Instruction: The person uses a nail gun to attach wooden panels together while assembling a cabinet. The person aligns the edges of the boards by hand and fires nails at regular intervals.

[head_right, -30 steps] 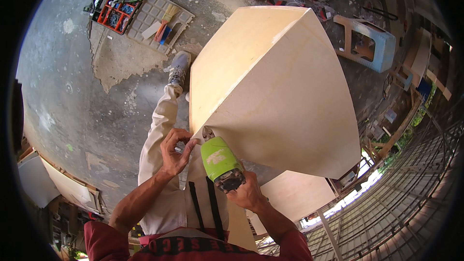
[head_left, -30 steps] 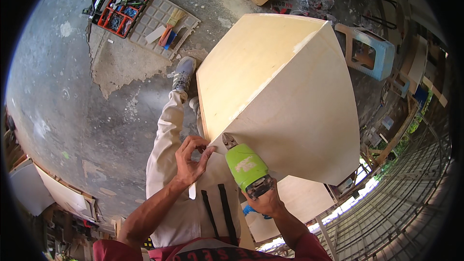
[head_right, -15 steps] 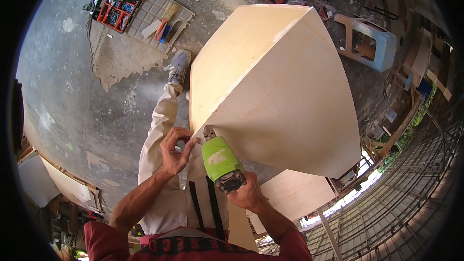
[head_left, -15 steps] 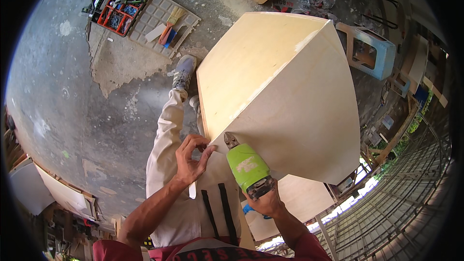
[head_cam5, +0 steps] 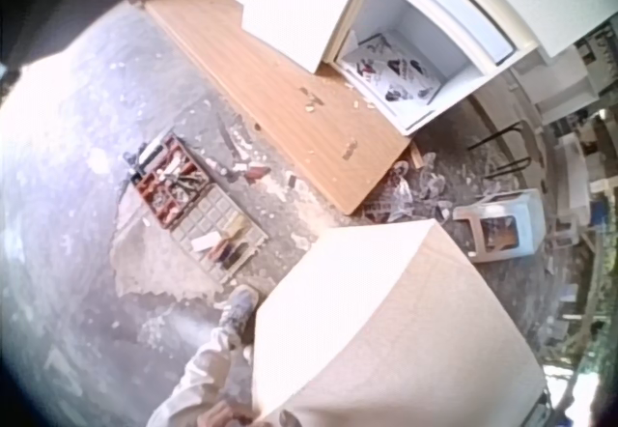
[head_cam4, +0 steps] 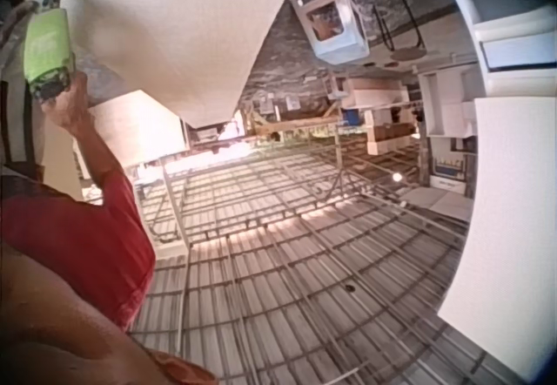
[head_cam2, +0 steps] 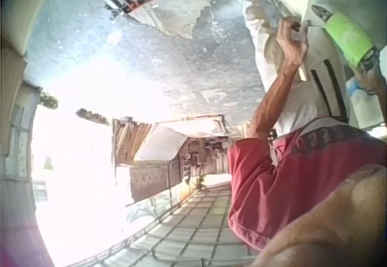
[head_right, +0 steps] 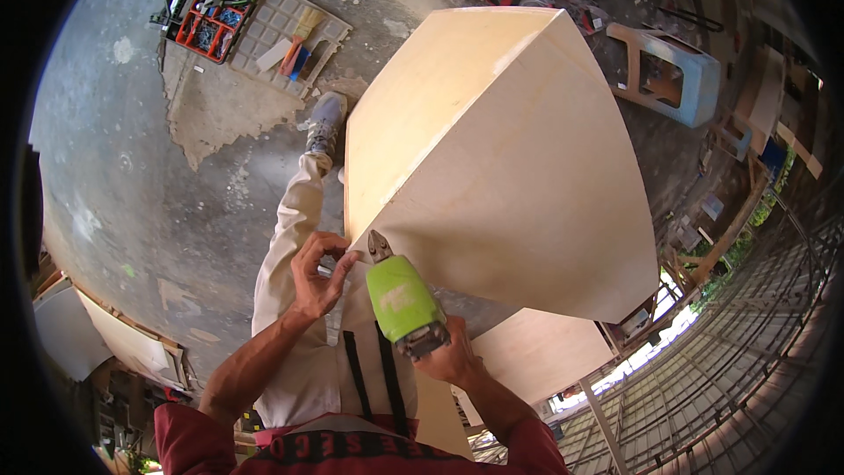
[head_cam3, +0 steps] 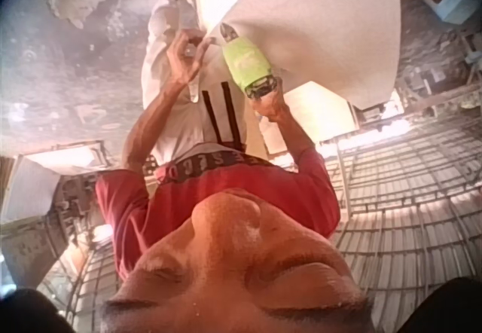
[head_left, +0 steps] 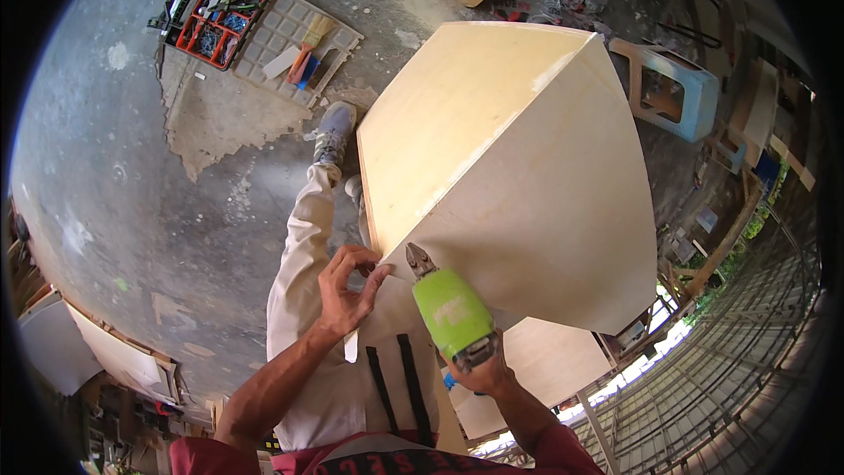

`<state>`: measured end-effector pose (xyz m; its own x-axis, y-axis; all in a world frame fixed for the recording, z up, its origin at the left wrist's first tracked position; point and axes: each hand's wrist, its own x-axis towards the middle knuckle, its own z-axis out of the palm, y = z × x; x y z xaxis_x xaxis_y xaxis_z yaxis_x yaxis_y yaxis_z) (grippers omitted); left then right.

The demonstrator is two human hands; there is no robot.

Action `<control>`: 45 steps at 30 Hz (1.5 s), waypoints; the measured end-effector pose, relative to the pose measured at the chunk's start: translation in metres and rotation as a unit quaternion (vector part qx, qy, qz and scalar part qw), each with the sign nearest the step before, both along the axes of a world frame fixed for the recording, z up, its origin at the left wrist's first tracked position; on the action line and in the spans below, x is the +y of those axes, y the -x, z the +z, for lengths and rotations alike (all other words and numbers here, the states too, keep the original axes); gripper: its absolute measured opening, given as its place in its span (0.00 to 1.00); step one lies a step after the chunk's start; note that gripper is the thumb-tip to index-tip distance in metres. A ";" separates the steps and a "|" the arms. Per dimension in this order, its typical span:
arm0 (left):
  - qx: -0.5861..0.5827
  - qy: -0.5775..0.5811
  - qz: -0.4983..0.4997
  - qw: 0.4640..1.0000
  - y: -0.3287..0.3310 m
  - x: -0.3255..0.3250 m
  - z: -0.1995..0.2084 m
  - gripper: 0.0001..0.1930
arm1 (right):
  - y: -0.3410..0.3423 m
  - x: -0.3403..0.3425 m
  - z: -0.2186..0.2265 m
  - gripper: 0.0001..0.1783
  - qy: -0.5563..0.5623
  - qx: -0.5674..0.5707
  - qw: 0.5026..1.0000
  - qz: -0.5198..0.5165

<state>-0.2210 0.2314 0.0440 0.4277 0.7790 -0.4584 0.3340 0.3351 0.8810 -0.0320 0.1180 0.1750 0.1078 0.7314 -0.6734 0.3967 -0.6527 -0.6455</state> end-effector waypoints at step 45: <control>0.051 -0.068 -0.068 0.994 -0.004 0.020 0.007 0.15 | 0.056 -0.090 0.022 0.40 0.062 -0.032 0.978 -0.197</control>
